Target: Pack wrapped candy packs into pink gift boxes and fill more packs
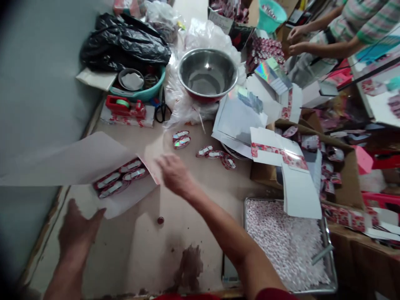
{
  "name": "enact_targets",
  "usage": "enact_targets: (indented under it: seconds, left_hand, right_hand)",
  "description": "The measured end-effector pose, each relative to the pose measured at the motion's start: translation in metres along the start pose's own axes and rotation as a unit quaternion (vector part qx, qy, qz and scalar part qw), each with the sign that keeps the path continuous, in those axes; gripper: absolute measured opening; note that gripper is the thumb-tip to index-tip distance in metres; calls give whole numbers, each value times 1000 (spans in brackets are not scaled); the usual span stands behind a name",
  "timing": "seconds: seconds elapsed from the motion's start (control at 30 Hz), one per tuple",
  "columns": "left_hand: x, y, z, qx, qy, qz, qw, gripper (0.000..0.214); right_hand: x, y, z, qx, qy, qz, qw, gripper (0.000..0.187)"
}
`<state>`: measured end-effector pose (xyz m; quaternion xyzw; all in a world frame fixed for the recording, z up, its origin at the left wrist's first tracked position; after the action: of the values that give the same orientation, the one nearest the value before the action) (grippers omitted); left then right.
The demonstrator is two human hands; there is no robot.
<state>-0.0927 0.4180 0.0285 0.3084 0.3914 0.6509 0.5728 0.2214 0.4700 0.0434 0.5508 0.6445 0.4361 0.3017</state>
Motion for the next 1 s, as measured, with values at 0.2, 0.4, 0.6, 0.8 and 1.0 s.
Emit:
enact_targets:
  seconds: [0.2,0.4,0.6,0.8,1.0]
  left_hand:
    - [55,-90,236,4,-329,-34,944,65]
    - [135,-234,313,139,-403,-211,880,97]
    - [84,-224,297,146,-384,-177,895,59]
    - [-16,-92,212,72,-334,-31,939,64]
    - [-26,-14,82,98,-346,-42,932,75]
  right_hand:
    - [-51,54,180,-139,-54,-131,980,99]
    - [-41,38,219,-174,67,-203,961,81]
    - [-33,29,213,-182,68,-186,963,70]
    - [-33,13,226,-174,-32,-89,980,57]
    - [-30,41,164,-40,-114,44,992,65]
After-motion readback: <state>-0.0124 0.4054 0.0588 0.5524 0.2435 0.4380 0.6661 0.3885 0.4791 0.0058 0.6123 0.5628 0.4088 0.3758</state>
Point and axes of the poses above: each hand's wrist, its own x-axis towards the middle knuckle, its own y-axis out of the back of the hand, z = x × y, the point moved 7 cm from there along x, towards the middle knuckle, and after that the axes turned 6 degrees about -y, right-handed, at the moved point
